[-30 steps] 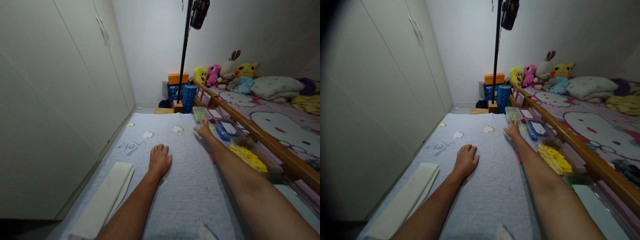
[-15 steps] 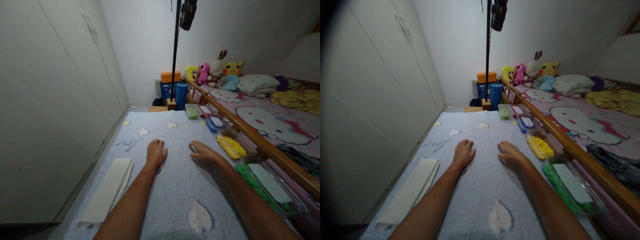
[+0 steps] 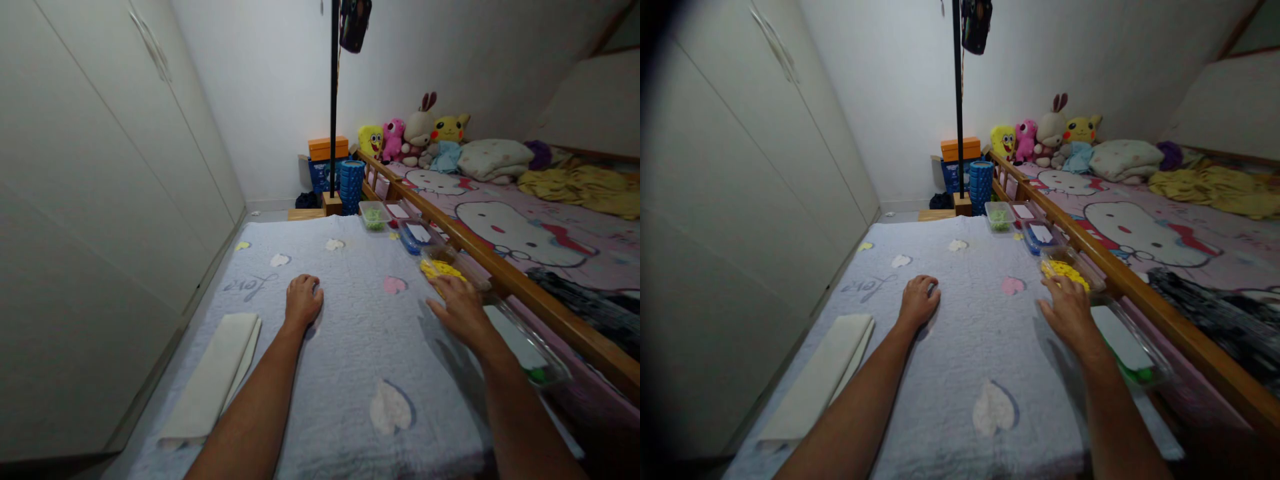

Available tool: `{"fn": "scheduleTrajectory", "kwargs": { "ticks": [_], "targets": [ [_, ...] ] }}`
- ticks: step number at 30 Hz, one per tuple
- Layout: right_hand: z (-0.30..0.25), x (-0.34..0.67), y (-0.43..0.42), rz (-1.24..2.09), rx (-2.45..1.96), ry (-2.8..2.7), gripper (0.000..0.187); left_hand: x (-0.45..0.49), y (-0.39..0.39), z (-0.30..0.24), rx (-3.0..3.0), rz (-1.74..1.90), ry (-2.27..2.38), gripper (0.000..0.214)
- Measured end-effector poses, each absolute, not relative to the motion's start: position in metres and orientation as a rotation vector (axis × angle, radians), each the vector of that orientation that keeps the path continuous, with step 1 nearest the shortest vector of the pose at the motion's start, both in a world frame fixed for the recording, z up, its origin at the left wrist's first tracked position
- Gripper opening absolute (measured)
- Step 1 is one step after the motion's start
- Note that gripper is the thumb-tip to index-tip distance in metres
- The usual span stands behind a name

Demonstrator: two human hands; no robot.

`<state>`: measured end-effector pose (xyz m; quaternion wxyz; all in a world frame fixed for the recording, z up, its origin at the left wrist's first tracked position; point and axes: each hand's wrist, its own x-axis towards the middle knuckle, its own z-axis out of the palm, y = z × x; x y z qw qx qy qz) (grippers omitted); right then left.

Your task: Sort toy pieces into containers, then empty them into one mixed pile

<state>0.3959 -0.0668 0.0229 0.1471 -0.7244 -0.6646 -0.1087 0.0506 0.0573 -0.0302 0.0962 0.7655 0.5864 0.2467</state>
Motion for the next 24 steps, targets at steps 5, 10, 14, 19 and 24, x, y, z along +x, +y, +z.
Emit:
{"fn": "scheduleTrajectory", "kwargs": {
  "ticks": [5,10,14,19,24],
  "targets": [
    [0.027,0.416,-0.085,-0.467,-2.256,-1.78,0.031,0.05,0.058,-0.031,2.257,0.74,1.749,0.024],
    [0.024,0.43,-0.098,-0.499,-2.45,-1.696,0.025,0.051,0.057,-0.029,2.245,0.748,1.749,0.024],
    [0.026,0.429,-0.099,-0.355,-2.501,-1.698,0.013,0.052,0.057,-0.029,2.242,0.754,1.749,0.024],
    [0.033,0.422,-0.096,-0.247,-2.504,-1.694,0.013,0.051,0.058,-0.03,2.247,0.754,1.746,0.024],
    [0.034,0.397,-0.098,-0.19,-2.404,-1.762,0.02,0.051,0.057,-0.029,2.233,0.758,1.743,0.025]
  ]
}}
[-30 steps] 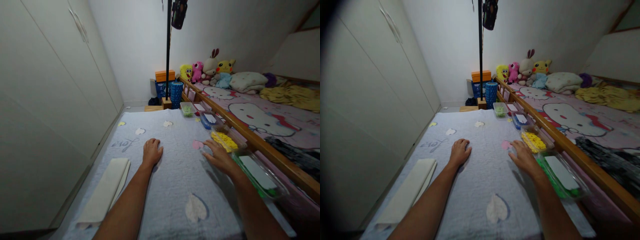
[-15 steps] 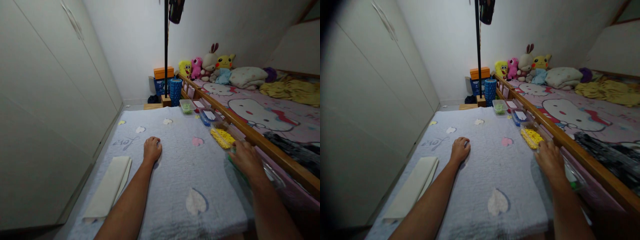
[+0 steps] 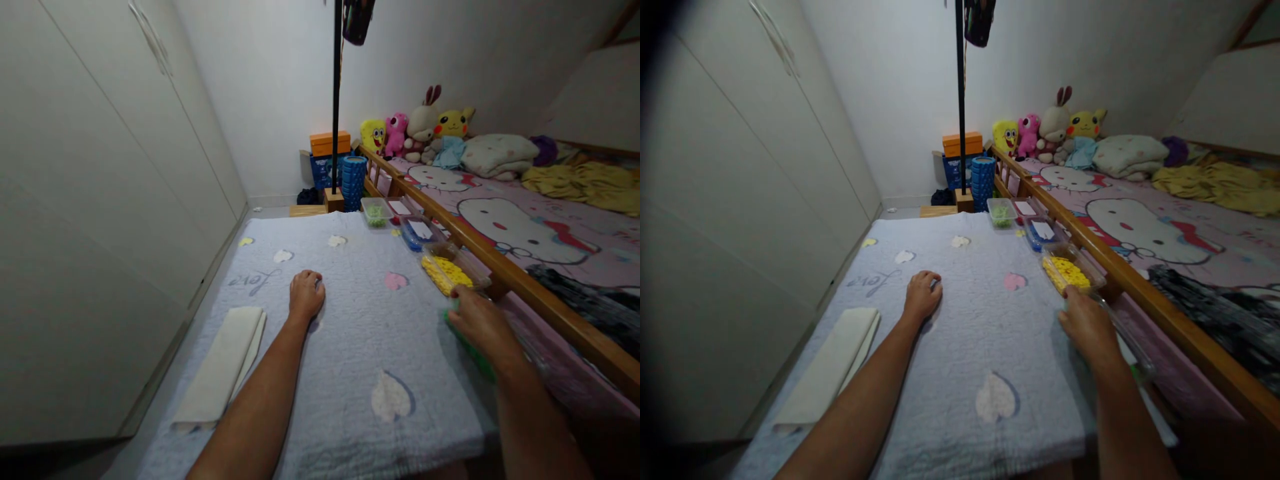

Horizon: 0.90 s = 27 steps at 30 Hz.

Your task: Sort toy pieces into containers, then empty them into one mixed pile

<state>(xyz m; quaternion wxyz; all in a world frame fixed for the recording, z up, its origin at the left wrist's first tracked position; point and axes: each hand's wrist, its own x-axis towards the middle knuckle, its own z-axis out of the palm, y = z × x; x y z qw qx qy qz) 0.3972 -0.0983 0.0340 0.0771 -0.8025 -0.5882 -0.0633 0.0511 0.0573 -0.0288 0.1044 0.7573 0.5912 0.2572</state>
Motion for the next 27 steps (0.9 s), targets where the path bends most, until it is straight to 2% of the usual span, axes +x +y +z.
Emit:
{"fn": "scheduleTrajectory", "kwargs": {
  "ticks": [7,14,21,24,27],
  "targets": [
    [0.046,0.3,-0.08,-0.056,-2.144,-2.021,0.031,0.05,0.059,-0.032,2.223,0.781,1.731,0.024],
    [0.055,0.22,-0.001,0.111,-1.971,-2.068,0.028,0.05,0.061,-0.034,2.207,0.836,1.704,0.023],
    [0.042,0.233,0.014,0.164,-1.69,-1.926,0.02,0.05,0.06,-0.036,2.187,0.903,1.665,0.022],
    [0.034,0.264,-0.008,0.019,-1.818,-1.855,0.031,0.051,0.059,-0.033,2.189,0.91,1.63,0.021],
    [0.026,0.282,-0.027,0.072,-1.948,-1.92,0.05,0.054,0.055,-0.027,2.161,0.935,1.553,0.019]
  ]
}}
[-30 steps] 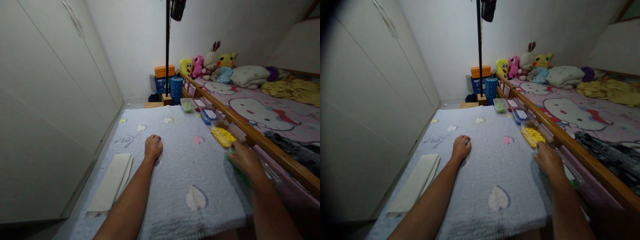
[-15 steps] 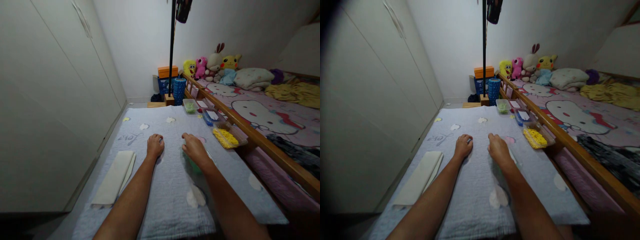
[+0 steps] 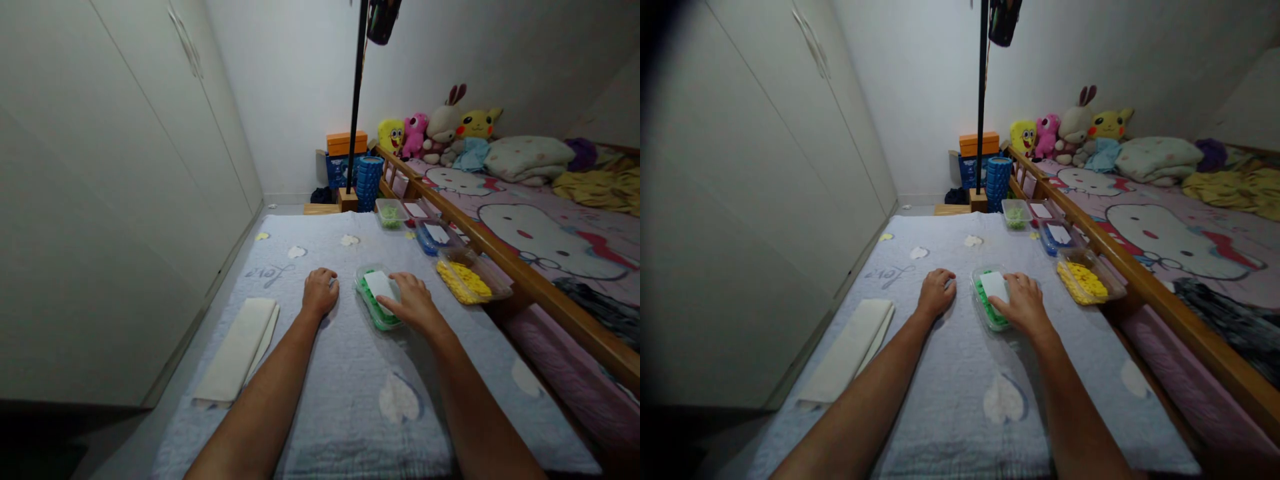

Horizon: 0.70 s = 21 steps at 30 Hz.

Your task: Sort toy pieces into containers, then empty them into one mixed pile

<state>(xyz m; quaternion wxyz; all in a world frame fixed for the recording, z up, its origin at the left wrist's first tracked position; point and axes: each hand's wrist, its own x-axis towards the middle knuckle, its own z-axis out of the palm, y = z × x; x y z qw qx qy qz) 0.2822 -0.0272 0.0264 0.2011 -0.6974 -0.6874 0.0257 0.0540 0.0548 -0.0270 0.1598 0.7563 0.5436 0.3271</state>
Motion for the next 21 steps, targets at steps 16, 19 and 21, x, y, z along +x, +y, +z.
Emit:
{"fn": "scheduleTrajectory", "kwargs": {
  "ticks": [16,19,21],
  "targets": [
    [0.018,0.203,-0.042,0.212,-1.74,-2.113,0.07,0.054,-0.011,-0.013,1.037,1.245,1.172,0.03],
    [0.015,0.204,-0.044,0.183,-1.687,-2.043,0.061,0.057,-0.016,-0.016,1.016,1.283,1.119,0.037],
    [0.013,0.207,-0.044,0.182,-1.65,-1.996,0.057,0.061,-0.018,-0.017,1.061,1.29,1.143,0.034]
  ]
}}
